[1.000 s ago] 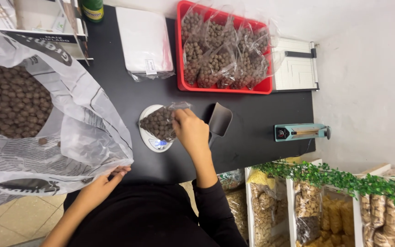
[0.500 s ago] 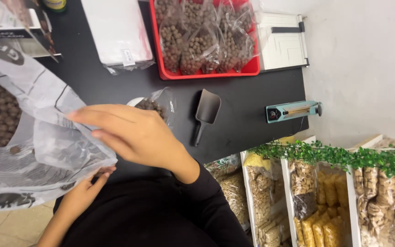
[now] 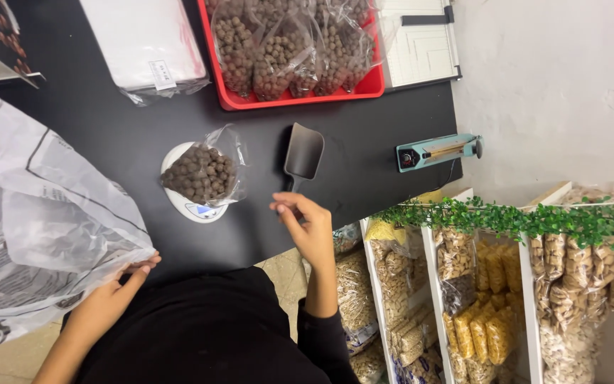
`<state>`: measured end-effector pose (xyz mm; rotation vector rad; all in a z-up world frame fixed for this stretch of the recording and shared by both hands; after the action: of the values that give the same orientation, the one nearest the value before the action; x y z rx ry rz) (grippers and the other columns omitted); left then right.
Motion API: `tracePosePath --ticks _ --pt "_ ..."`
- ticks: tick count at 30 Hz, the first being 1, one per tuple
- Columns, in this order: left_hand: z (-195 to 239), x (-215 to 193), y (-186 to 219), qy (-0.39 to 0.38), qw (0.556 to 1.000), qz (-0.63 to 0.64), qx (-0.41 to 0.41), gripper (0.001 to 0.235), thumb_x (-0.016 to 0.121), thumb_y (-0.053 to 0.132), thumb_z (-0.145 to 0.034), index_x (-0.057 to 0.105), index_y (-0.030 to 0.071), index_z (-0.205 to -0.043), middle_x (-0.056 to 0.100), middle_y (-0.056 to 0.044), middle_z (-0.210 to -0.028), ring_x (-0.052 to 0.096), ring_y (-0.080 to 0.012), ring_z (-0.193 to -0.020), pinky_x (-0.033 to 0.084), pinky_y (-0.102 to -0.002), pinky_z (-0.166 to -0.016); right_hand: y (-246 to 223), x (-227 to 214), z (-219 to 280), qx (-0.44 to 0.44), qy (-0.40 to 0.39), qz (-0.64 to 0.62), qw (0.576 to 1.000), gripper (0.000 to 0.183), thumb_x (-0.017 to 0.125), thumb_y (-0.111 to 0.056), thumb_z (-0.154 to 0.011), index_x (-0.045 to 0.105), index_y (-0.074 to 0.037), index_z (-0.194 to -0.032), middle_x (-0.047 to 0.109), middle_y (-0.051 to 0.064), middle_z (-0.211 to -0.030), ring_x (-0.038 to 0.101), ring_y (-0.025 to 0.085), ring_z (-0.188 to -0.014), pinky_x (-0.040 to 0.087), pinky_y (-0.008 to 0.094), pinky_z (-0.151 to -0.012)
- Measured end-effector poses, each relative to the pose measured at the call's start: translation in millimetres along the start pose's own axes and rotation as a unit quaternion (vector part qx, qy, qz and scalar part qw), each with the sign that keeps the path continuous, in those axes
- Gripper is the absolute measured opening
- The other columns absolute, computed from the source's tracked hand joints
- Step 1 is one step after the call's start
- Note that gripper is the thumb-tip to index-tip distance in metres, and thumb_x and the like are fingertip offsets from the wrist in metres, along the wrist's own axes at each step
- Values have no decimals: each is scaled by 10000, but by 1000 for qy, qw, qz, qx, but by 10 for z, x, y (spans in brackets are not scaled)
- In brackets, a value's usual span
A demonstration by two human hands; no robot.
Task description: The person scoops round brown snack balls from a large bag into small clear pouches using a black scoop, weighs each pouch on a digital scale, and places the filled pouches into a red tray. The person also handles a stack of empty pouches and a small jar with a green substance.
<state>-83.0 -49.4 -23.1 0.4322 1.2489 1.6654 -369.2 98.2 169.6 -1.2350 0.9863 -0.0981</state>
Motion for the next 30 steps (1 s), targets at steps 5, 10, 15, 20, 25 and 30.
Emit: tracePosePath --ticks 5,10,15,20,25,30 --pt "65 123 -79 -64 986 -10 -154 291 569 307 -1000 759 258 -1215 747 191 -1299 614 -10 -1265 424 -279 -1012 392 30 183 58 -2 34 998 181 642 -127 -988 751 -99 -1131 800 -2 -960 713 62 -844 558 221 -739" --pt "88 134 -68 -61 986 -10 -156 299 583 288 -993 763 255 -1229 763 188 -1289 633 -12 -1260 447 -269 -996 117 43 5 -47 -15 67 997 535 734 -235 -942 536 -129 -1428 532 111 -1437 548 238 -1231 456 375 -1028" --pt "42 159 -134 -28 998 -22 -49 279 629 259 -961 780 227 -1193 806 116 -1200 677 -51 -1199 512 -273 -936 -253 388 -387 -163 -97 122 974 738 773 -539 -864 513 -244 -1489 168 214 -1721 185 428 -1621 181 584 -1322" --pt "-41 252 -497 -35 998 21 -42 362 633 238 -949 756 160 -1280 817 52 -1255 693 -59 -1225 375 -237 -1196 -66 927 -721 -147 -277 257 914 710 945 -422 -710 608 -330 -1327 74 212 -1743 79 569 -1591 309 763 -1079" --pt "-228 389 -1025 7 991 58 121 334 661 71 -897 743 57 -1220 854 -39 -1121 819 -107 -1015 557 -233 -1028 -53 960 -792 -224 -207 204 930 152 681 -385 -963 723 -254 -1028 643 -93 -1403 617 264 -1264 512 459 -951" --pt "-417 483 -1382 10 997 64 43 386 646 -37 -881 757 60 -1238 854 -63 -1142 824 -156 -1025 606 -263 -980 -431 568 -685 -291 -80 40 953 152 596 -207 -1093 712 -151 -1174 711 -25 -1261 692 225 -1156 489 390 -1093"
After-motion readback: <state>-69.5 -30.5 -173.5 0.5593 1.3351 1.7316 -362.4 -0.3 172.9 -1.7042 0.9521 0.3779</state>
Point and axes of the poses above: each hand's wrist, its own z-axis away from the middle knuckle, its own x-axis out of the palm, y = z × x, the point moved 9 cm from there along -z, towards the middle knuckle
